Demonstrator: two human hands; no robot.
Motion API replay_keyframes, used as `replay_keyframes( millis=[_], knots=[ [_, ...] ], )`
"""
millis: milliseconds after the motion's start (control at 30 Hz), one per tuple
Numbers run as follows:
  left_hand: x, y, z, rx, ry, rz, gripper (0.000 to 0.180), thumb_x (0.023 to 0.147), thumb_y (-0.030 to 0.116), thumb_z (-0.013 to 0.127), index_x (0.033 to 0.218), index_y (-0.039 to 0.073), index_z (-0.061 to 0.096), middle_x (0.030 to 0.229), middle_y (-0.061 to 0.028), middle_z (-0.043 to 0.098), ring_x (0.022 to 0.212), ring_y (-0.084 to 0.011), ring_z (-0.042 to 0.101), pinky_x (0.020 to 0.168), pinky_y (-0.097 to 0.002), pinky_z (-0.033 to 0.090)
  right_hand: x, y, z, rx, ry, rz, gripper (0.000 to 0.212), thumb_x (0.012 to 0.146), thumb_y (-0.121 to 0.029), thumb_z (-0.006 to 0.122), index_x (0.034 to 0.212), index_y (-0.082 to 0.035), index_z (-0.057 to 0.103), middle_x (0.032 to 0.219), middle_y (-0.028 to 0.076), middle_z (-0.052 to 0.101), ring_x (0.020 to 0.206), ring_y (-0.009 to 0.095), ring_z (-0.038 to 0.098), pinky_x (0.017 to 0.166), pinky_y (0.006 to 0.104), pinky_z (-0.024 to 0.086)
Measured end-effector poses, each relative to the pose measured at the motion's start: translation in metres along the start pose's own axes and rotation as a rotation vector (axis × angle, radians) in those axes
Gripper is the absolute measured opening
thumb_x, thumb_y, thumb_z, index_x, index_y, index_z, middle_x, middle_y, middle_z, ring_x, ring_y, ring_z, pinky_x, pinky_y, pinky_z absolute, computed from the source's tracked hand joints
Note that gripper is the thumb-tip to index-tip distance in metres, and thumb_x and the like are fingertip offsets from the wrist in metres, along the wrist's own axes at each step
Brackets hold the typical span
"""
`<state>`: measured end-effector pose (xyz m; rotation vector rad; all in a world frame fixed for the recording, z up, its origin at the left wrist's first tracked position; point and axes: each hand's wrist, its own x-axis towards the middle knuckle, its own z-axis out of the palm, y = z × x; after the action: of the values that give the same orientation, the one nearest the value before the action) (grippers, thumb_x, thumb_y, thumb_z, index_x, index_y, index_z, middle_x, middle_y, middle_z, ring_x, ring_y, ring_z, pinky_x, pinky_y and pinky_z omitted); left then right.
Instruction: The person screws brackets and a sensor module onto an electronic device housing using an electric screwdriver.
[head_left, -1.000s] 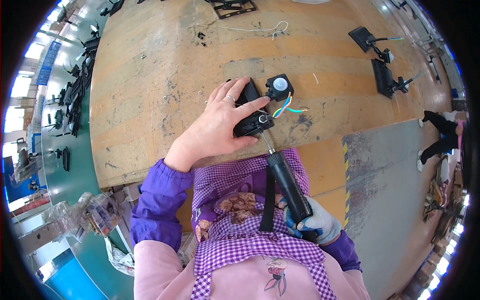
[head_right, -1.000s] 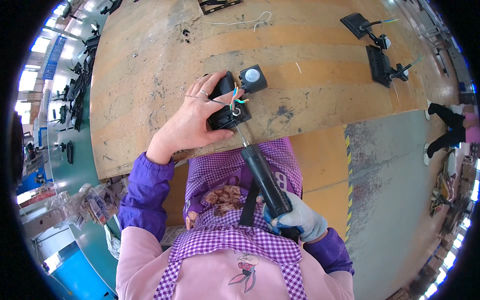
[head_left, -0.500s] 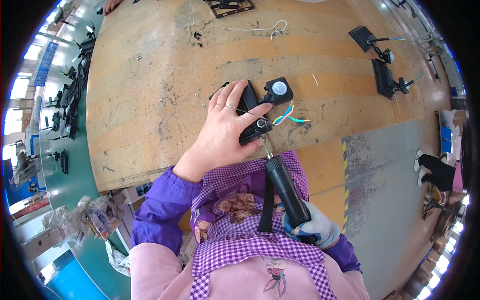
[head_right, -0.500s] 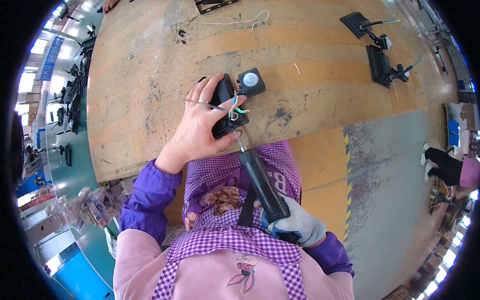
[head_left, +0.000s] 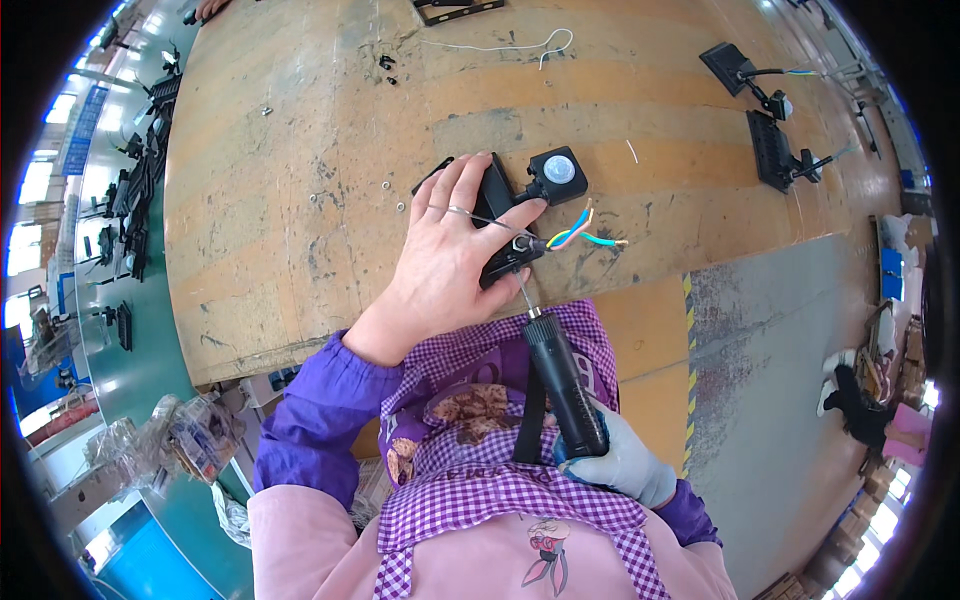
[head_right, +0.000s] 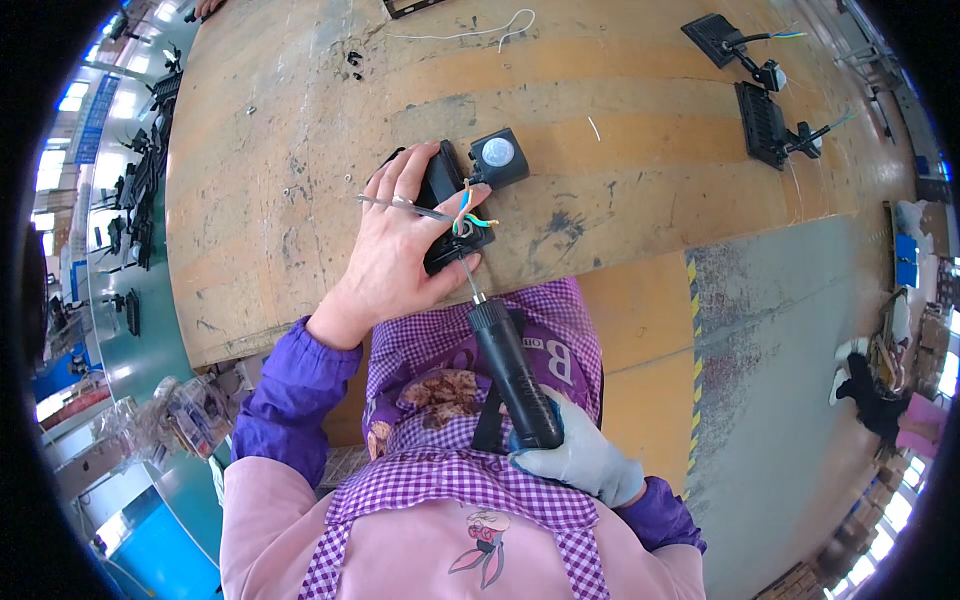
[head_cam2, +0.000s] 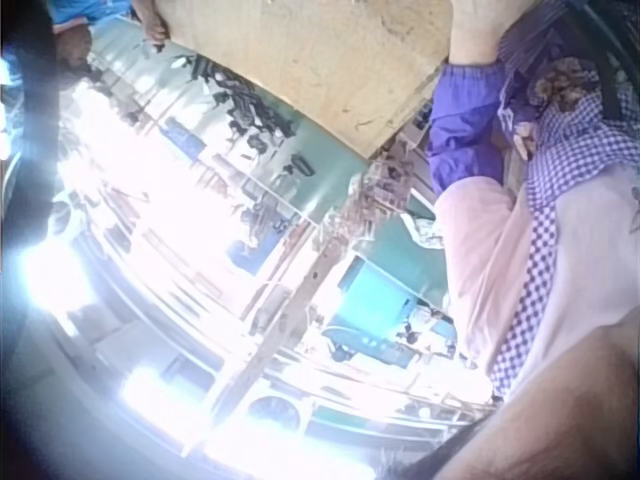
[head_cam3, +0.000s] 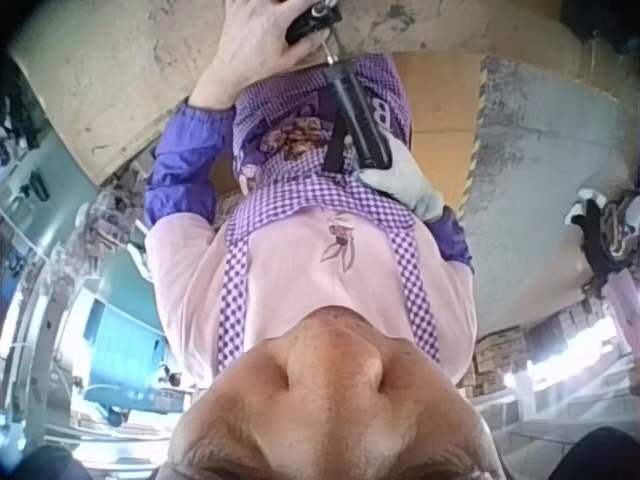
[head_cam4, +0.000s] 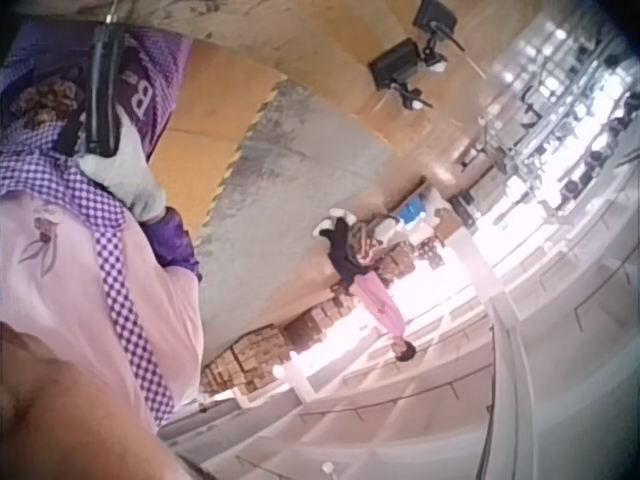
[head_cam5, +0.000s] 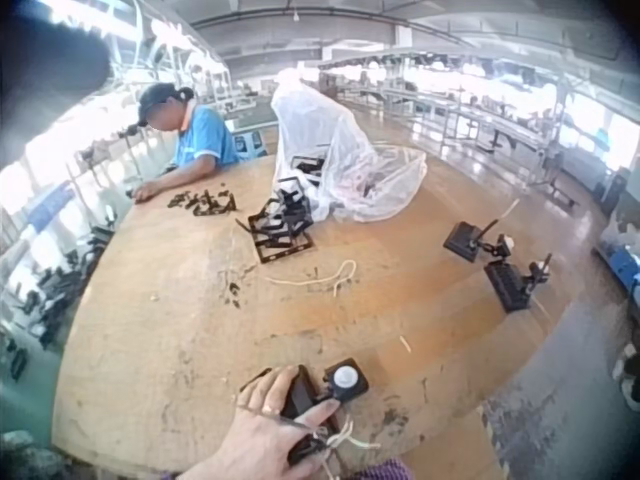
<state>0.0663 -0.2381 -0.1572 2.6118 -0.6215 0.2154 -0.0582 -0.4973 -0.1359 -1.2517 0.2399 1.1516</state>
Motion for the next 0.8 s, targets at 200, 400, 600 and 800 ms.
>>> replay_keyframes(
  millis=[200,400,600,800],
  knots=[
    [-0.0013,-0.0011,0.0019,-0.005,0.022,0.003,0.063,0.067,0.029,0.074,0.129,0.024,0.061,0.141,-0.0280,0.037,0.129,-0.0477,0.036,0.106,-0.0538,0.028,0.0005,0.0006,0.0051,0.010,0.013,-0.009,0.064,0.070,-0.017,0.078,0.127,-0.005,0.052,0.097,0.000,0.055,0.085,0.009,0.053,0.080,0.0263,0.045],
    [-0.0007,-0.0021,0.0024,-0.022,0.027,0.004,0.062,0.066,0.028,0.075,0.126,0.023,0.062,0.140,-0.0283,0.037,0.128,-0.0479,0.037,0.106,-0.0538,0.028,0.0019,-0.0005,0.0080,-0.028,0.036,-0.050,0.064,0.069,-0.020,0.079,0.126,-0.005,0.053,0.095,-0.001,0.056,0.085,0.009,0.054,0.080,0.0256,0.045],
    [-0.0008,-0.0013,0.0026,0.001,0.029,0.002,0.056,0.067,0.029,0.075,0.122,0.021,0.064,0.140,-0.0287,0.038,0.128,-0.0485,0.038,0.106,-0.0548,0.029,0.0028,0.0030,0.0047,0.090,-0.031,-0.024,0.062,0.071,-0.020,0.078,0.126,-0.005,0.052,0.094,-0.001,0.058,0.085,0.009,0.056,0.080,0.0252,0.046],
    [0.0004,-0.0005,0.0019,0.005,0.021,0.002,0.055,0.067,0.029,0.075,0.120,0.020,0.065,0.140,-0.0287,0.038,0.127,-0.0480,0.038,0.105,-0.0550,0.030,0.0026,-0.0015,0.0049,0.028,-0.028,-0.018,0.059,0.072,-0.018,0.076,0.124,-0.005,0.051,0.094,-0.001,0.058,0.085,0.008,0.056,0.080,0.0251,0.047]
  ],
)
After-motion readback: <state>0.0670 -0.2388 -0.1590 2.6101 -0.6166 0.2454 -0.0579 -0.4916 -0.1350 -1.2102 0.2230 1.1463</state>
